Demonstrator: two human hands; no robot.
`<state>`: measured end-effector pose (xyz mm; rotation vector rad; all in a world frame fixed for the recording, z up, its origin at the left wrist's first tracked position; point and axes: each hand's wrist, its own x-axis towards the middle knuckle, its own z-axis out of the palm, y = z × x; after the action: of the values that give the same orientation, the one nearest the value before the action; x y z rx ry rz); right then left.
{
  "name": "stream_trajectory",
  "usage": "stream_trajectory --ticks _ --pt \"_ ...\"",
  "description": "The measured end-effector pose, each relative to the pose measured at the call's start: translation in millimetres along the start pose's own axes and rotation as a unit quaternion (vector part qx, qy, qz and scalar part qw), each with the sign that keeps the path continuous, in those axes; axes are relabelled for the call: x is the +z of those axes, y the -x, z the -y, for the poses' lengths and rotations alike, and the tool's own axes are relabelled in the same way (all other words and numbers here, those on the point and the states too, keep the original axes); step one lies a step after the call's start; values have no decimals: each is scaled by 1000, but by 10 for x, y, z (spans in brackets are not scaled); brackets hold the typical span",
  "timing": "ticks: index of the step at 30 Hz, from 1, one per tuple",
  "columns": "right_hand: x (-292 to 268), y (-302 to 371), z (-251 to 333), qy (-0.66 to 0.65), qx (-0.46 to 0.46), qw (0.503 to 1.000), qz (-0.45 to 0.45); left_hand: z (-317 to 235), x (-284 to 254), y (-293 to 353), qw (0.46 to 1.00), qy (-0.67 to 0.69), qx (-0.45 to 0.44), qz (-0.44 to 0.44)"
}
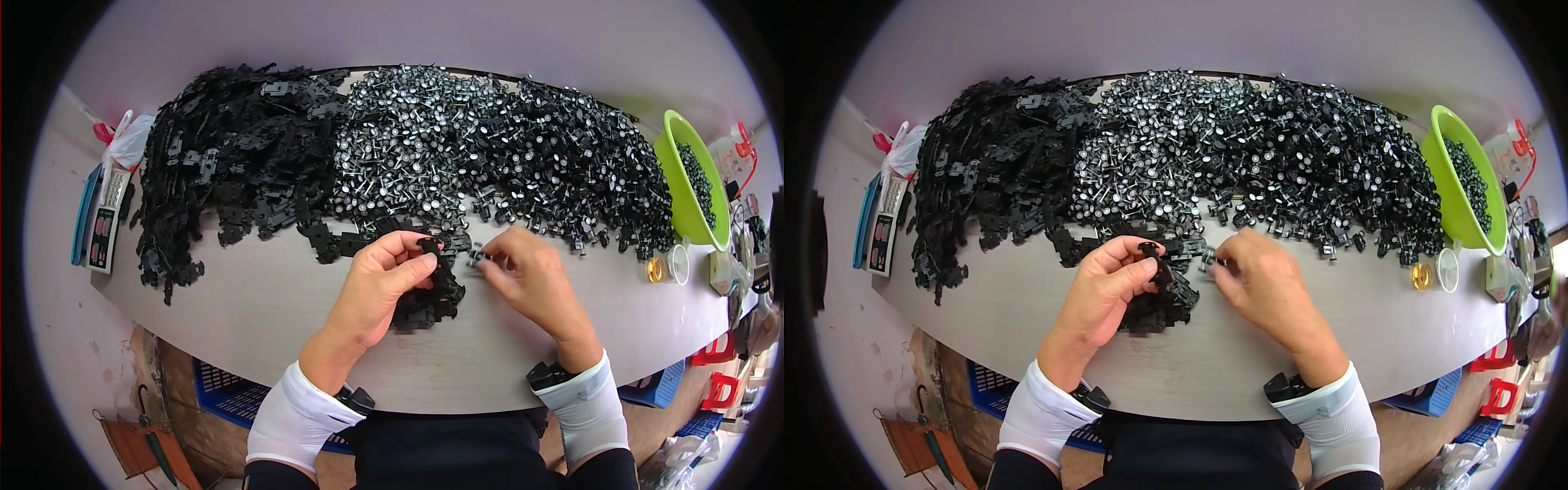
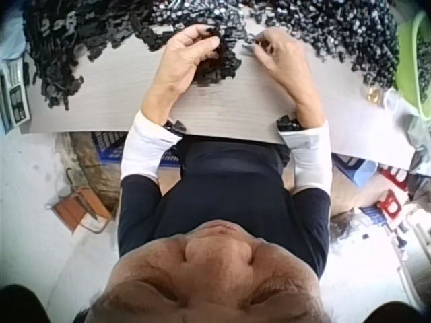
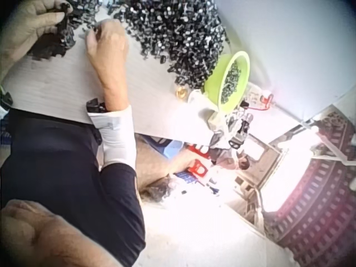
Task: Assembling small plastic and metal components for toy car chassis.
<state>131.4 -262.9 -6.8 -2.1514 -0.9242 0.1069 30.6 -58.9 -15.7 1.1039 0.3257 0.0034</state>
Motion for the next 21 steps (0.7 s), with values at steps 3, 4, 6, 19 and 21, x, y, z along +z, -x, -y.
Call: stream_trajectory --ticks 3,4,6,19,21 --pt "-16 -34 145 -70 22 995 -68 -21 28 10 999 -31 16 -7" --pt "-12 -20 204 -81 0 994 -74 -13 39 8 999 -32 16 -7" --pt "49 -1 261 -91 -33 993 -67 7 62 1 999 -33 7 1" --pt "171 6 199 -115 -2 990 -86 86 113 0 996 -27 36 76" --pt "167 8 205 -109 -12 989 -98 107 78 -8 998 -41 26 40"
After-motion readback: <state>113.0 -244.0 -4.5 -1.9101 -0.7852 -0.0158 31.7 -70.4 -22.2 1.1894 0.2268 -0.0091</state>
